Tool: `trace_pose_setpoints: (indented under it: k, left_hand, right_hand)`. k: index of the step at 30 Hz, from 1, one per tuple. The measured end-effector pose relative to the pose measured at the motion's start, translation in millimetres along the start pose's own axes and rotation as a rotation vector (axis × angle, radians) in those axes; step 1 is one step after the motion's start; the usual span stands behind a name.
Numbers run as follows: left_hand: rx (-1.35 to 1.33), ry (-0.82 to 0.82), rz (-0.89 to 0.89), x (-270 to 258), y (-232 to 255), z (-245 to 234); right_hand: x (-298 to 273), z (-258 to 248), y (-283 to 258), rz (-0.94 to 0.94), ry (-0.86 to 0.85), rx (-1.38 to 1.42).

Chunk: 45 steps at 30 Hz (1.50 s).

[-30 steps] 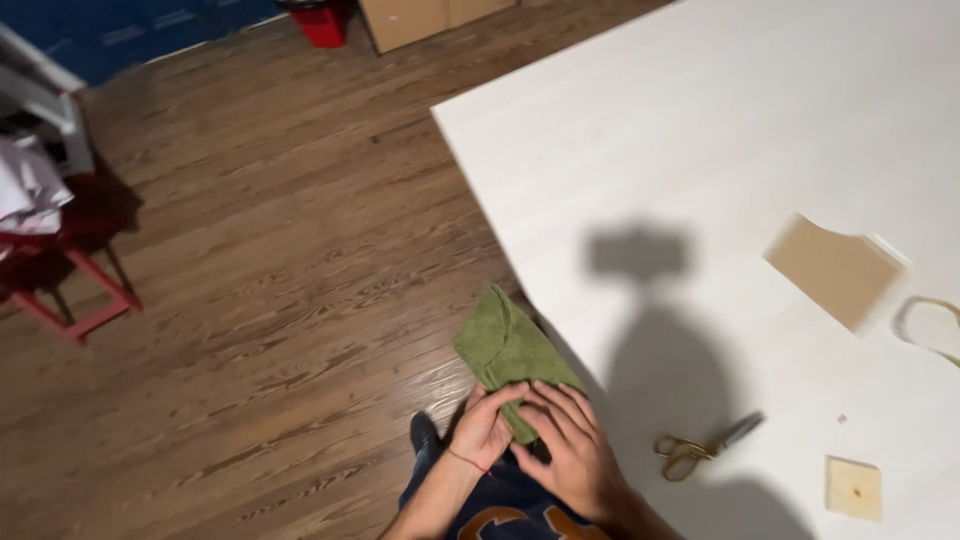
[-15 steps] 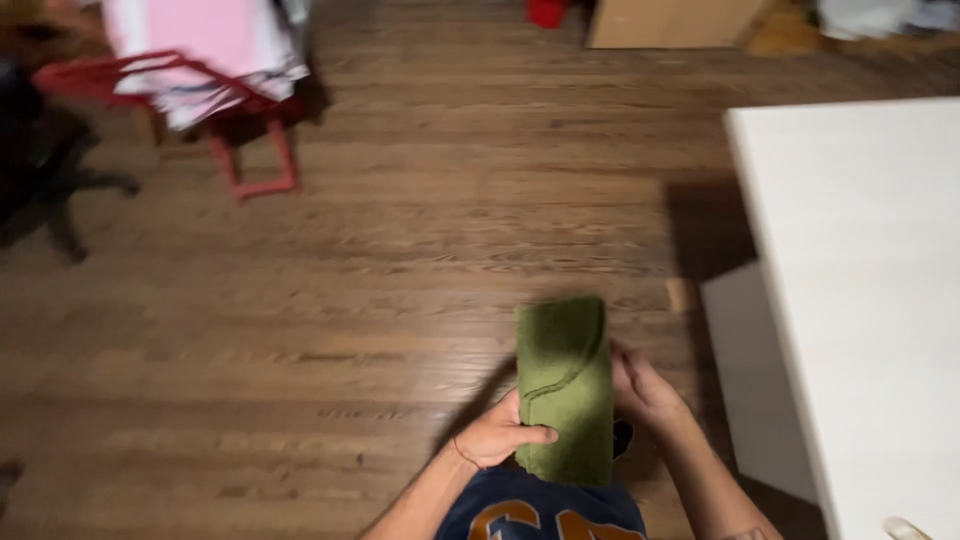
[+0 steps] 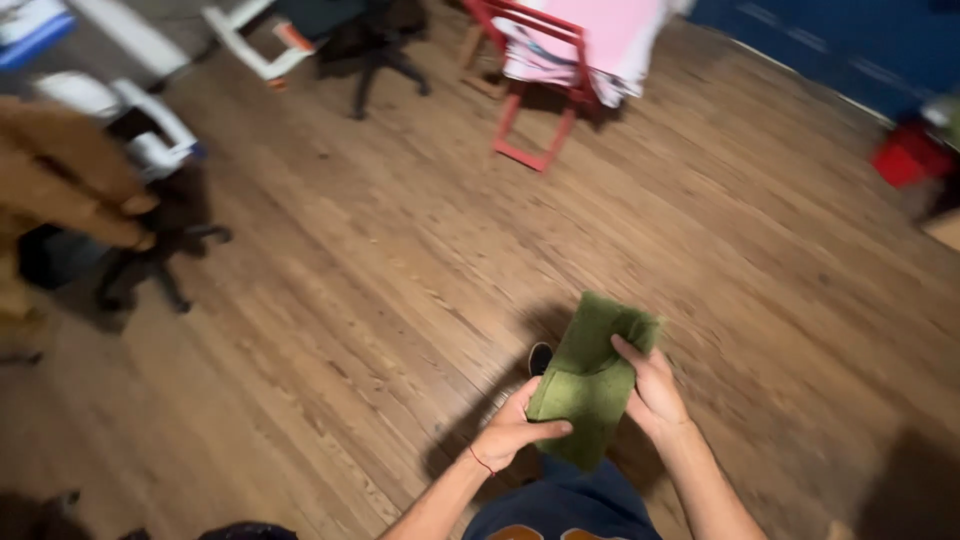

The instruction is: Cutting green fabric according to a paper template and organizing the pieces.

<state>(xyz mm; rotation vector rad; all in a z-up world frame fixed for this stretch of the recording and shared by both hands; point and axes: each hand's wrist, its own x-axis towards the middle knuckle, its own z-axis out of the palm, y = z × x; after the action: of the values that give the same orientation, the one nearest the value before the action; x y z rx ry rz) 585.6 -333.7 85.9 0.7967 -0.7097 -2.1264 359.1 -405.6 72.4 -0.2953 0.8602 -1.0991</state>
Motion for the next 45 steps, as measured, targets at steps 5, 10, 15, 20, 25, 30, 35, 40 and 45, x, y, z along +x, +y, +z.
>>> trace_pose_setpoints:
  k: [5, 10, 15, 20, 25, 30, 35, 40, 45]
  left_hand:
    - [0.114, 0.259, 0.284, 37, 58, -60]
    - [-0.474, 0.473, 0.433, 86, 149, -100]
    - [-0.374, 0.645, 0.767, 146, 229, -148]
    - [-0.221, 0.904, 0.922, 183, 317, -241]
    - [-0.285, 1.003, 0.933, 187, 406, -372]
    - [-0.236, 1.044, 0.926, 181, 523, -491]
    - [-0.325, 1.077, 0.850, 184, 644, -581]
    - [-0.353, 1.107, 0.858, 204, 754, -693]
    - [-0.190, 1.073, 1.027, 234, 845, -814]
  right_hand:
    - [129, 74, -1, 0.068, -0.021, -0.011]
    - [240, 188, -23, 0.032, 0.031, -0.098]
    - [339, 293, -26, 0.035, -0.113, -0.074]
    - [445, 384, 0, 0.178, -0.256, 0.003]
    - [578, 452, 50, 0.247, -0.364, -0.053]
    - [699, 539, 88, 0.331, -0.419, -0.089]
    - [811, 619, 108, 0.315, -0.595, -0.100]
    - [891, 747, 112, 0.305, -0.709, -0.303]
    - [1021, 846, 139, 0.245, -0.730, -0.470]
